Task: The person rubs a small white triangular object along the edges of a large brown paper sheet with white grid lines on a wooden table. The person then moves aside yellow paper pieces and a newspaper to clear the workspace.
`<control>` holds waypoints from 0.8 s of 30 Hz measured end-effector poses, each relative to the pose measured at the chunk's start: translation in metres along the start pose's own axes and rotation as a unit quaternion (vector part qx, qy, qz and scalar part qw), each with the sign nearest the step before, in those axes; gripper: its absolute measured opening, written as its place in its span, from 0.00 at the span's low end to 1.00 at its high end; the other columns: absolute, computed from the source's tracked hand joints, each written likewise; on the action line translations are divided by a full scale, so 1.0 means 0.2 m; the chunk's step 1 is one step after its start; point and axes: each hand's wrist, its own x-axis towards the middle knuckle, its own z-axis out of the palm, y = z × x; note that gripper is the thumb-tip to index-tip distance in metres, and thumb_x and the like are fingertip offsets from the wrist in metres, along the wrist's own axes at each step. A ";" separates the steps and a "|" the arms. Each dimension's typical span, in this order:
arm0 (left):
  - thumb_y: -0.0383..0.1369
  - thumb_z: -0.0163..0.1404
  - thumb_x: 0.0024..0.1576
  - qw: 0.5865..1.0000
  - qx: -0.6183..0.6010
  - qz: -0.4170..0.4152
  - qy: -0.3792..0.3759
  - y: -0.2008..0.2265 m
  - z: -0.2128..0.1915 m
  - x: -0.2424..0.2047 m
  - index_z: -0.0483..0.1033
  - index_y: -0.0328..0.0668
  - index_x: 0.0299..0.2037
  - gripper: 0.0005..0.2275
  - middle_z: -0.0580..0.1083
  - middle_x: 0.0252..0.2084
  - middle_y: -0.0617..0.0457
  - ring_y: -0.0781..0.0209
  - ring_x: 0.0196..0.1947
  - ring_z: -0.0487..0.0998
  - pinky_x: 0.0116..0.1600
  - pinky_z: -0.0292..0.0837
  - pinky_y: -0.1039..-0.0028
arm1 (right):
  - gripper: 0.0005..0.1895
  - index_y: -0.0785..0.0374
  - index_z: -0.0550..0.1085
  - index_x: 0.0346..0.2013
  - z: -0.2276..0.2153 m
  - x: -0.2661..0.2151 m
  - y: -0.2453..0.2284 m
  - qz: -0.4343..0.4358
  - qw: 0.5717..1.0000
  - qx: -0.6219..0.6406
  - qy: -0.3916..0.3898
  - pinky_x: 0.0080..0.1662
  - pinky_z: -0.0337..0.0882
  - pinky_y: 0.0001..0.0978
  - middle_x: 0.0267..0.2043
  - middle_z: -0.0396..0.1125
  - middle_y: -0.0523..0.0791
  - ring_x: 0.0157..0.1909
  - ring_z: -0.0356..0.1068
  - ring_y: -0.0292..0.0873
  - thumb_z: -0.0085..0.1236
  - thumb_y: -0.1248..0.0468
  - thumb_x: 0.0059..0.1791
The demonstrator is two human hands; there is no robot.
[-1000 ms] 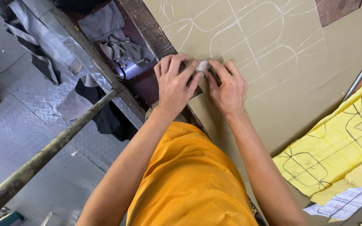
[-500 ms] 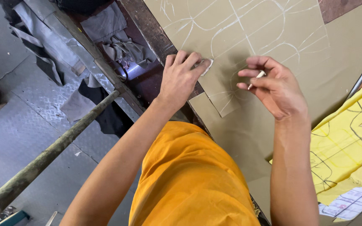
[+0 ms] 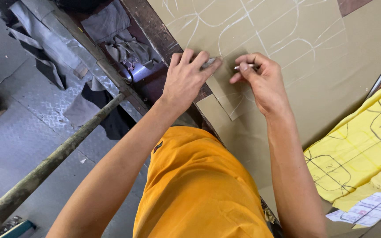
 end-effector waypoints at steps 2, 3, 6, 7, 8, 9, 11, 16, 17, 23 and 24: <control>0.29 0.52 0.53 1.000 0.014 0.000 -0.005 0.00 0.00 0.01 0.76 0.56 0.62 0.24 0.68 0.48 0.58 0.56 0.49 0.67 0.52 0.63 0.66 | 0.09 0.71 0.77 0.42 0.00 -0.01 0.00 0.002 0.999 -0.009 0.037 0.33 0.67 0.26 0.36 0.68 0.47 0.29 0.68 0.37 0.56 0.65 0.58; 0.29 0.52 0.53 1.000 0.020 -0.003 -0.009 0.01 0.01 0.02 0.75 0.56 0.63 0.25 0.68 0.48 0.58 0.56 0.48 0.67 0.51 0.63 0.66 | 0.10 0.72 0.78 0.41 0.00 -0.02 -0.01 0.003 0.998 -0.015 0.056 0.29 0.65 0.27 0.34 0.67 0.47 0.26 0.65 0.37 0.57 0.65 0.59; 0.28 0.52 0.54 1.000 -0.002 -0.010 -0.006 0.00 0.00 0.01 0.75 0.55 0.65 0.25 0.68 0.48 0.58 0.56 0.49 0.67 0.52 0.63 0.67 | 0.08 0.69 0.80 0.44 0.04 -0.05 -0.01 -0.051 0.993 -0.060 0.090 0.29 0.64 0.24 0.38 0.67 0.43 0.26 0.62 0.34 0.56 0.67 0.59; 0.28 0.52 0.55 1.000 -0.015 -0.012 -0.003 0.00 0.00 0.00 0.74 0.54 0.65 0.25 0.68 0.49 0.58 0.56 0.50 0.67 0.52 0.63 0.66 | 0.07 0.69 0.80 0.45 0.07 -0.05 -0.01 -0.069 0.991 -0.076 0.089 0.29 0.66 0.25 0.39 0.67 0.42 0.27 0.64 0.33 0.56 0.68 0.57; 0.29 0.52 0.54 1.000 -0.016 -0.008 0.004 0.00 0.00 0.00 0.75 0.54 0.64 0.24 0.68 0.49 0.58 0.56 0.51 0.67 0.53 0.63 0.66 | 0.08 0.69 0.79 0.47 0.09 -0.06 -0.02 -0.087 0.988 -0.093 0.090 0.29 0.68 0.25 0.40 0.68 0.41 0.29 0.66 0.32 0.57 0.70 0.55; 0.29 0.52 0.54 1.000 -0.017 -0.004 0.011 0.00 0.00 0.00 0.75 0.54 0.63 0.24 0.69 0.50 0.57 0.56 0.51 0.68 0.53 0.63 0.66 | 0.10 0.68 0.79 0.48 0.12 -0.06 -0.02 -0.105 0.984 -0.110 0.090 0.29 0.70 0.26 0.42 0.68 0.40 0.31 0.68 0.32 0.57 0.72 0.53; 0.30 0.52 0.53 1.000 -0.019 0.004 0.020 -0.02 0.01 0.01 0.76 0.53 0.62 0.23 0.69 0.51 0.57 0.56 0.52 0.68 0.54 0.64 0.65 | 0.09 0.68 0.79 0.46 0.16 -0.05 -0.01 -0.112 0.969 -0.179 0.126 0.30 0.69 0.28 0.38 0.70 0.43 0.29 0.69 0.35 0.60 0.73 0.52; 0.30 0.52 0.55 0.999 -0.027 0.007 0.028 -0.02 0.02 -0.02 0.77 0.53 0.59 0.20 0.69 0.52 0.57 0.56 0.53 0.68 0.55 0.64 0.65 | 0.08 0.68 0.78 0.45 0.21 -0.06 0.01 -0.226 0.907 -0.324 0.147 0.40 0.72 0.35 0.40 0.72 0.49 0.37 0.74 0.44 0.63 0.74 0.51; 0.30 0.52 0.54 0.999 -0.028 0.006 0.030 -0.02 0.03 -0.02 0.77 0.53 0.60 0.21 0.69 0.52 0.57 0.56 0.52 0.68 0.55 0.64 0.65 | 0.07 0.68 0.78 0.44 0.22 -0.06 0.01 -0.225 0.904 -0.332 0.148 0.40 0.72 0.36 0.40 0.72 0.50 0.37 0.74 0.46 0.62 0.74 0.51; 0.29 0.53 0.55 0.999 -0.026 0.001 0.029 -0.01 0.04 -0.02 0.77 0.51 0.61 0.21 0.68 0.50 0.57 0.56 0.52 0.67 0.54 0.63 0.67 | 0.08 0.68 0.78 0.44 0.23 -0.06 0.01 -0.241 0.893 -0.349 0.150 0.38 0.69 0.37 0.37 0.69 0.50 0.35 0.70 0.48 0.63 0.75 0.50; 0.29 0.53 0.55 0.999 -0.028 0.000 0.029 -0.02 0.04 -0.02 0.77 0.51 0.61 0.21 0.68 0.50 0.58 0.56 0.52 0.67 0.54 0.63 0.67 | 0.09 0.68 0.78 0.44 0.24 -0.06 0.02 -0.241 0.893 -0.347 0.151 0.38 0.68 0.37 0.36 0.68 0.50 0.34 0.70 0.48 0.63 0.75 0.50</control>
